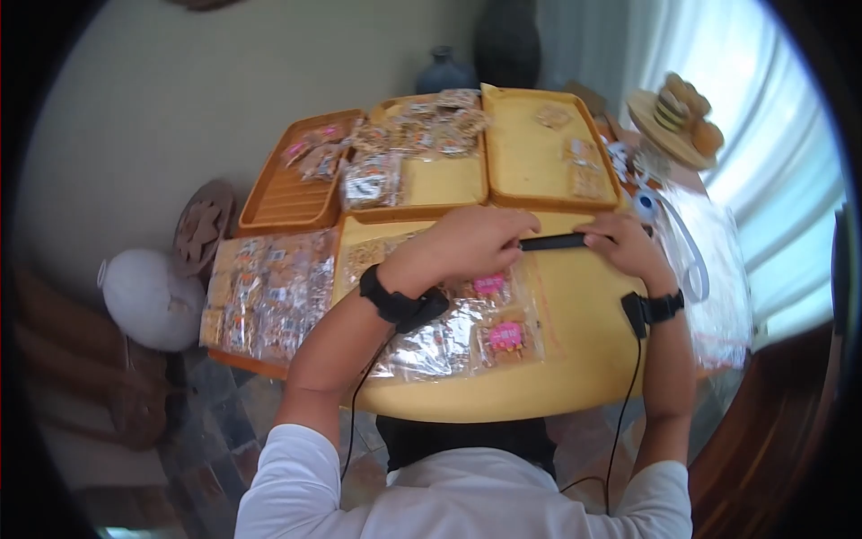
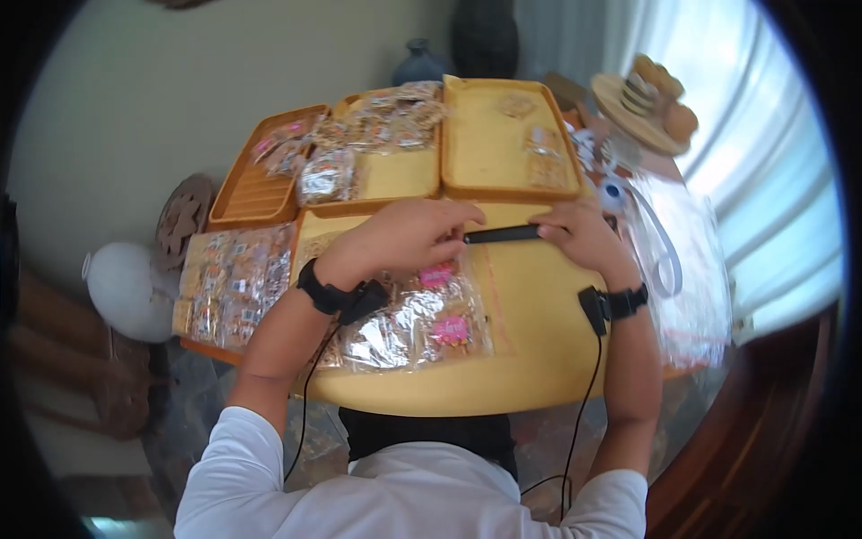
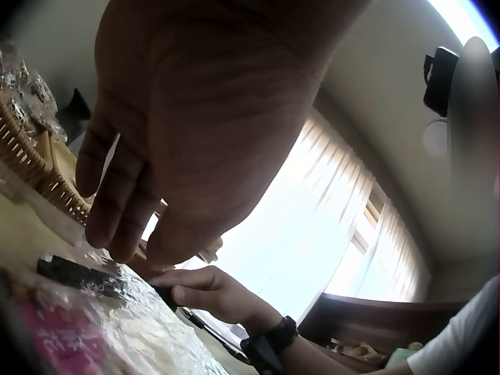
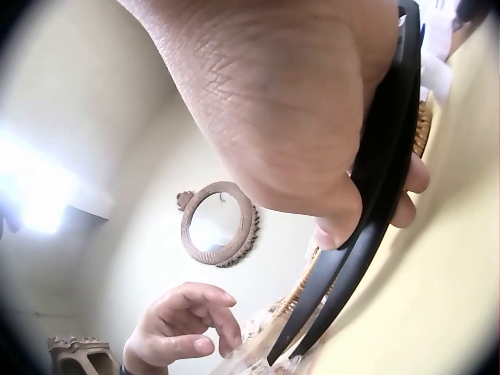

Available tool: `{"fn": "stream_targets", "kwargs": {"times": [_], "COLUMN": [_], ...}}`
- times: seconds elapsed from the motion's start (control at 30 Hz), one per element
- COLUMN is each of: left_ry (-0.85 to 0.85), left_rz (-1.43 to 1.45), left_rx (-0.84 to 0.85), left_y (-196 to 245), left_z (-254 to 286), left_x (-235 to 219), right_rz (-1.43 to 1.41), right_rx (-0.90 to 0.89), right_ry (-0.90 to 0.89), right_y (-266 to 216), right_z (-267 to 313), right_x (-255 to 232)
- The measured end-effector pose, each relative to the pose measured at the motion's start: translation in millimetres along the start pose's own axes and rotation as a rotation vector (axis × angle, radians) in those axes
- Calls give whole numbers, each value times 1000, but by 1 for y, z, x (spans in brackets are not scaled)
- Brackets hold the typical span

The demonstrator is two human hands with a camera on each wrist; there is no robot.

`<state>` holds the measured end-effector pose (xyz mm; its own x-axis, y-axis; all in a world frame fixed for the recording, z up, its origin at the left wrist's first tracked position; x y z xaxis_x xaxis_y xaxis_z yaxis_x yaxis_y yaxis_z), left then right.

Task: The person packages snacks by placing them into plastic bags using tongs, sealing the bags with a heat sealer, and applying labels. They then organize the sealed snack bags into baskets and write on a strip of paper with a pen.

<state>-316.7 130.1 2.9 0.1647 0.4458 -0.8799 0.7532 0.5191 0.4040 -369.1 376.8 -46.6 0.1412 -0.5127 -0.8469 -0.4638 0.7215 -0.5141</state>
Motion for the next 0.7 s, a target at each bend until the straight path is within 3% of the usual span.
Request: {"fn": "stream_targets", "kwargs": {"times": [0.07,0.17,0.23,0.27,0.33,0.47,0.6,0.7], "left_ry": [33,29,36,43,86,217,327,352], "left_rz": [-18,64,103,124,140,274,418,546], "left_rx": [51,-40,-70,-125,-175,-178,-170,-203], "left_y": [-2,-14,-24,-34,-54,-69,-87,-101], "left_z": [9,35,51,63,83,108,121,126], "left_x": [-4,-13,-17,-13,-6,-7,-3,5], "right_rz": [39,25,-18,1,10,111,70,-269], "right_rx": [-20,35,156,136,302,359,330,299], "right_ry": [-13,-6,-17,-18,40,75,5,-217], "right_y": [2,6,8,9,30,31,-1,-80], "right_z": [1,2,5,10,14,4,-42,-88], "right_x": [-5,-18,-32,-37,-56,-83,-91,-64]}}
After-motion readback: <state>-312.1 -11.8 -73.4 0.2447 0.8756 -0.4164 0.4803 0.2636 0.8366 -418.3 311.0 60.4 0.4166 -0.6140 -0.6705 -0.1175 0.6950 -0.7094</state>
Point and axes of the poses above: each hand's wrist, its own z-axis away from the middle knuckle, its own x-axis out of the palm, y = z × x, the point moved 7 cm from there along -z, towards the middle knuckle, and after that the axes turned 11 degrees about x, right-handed, at the moved point
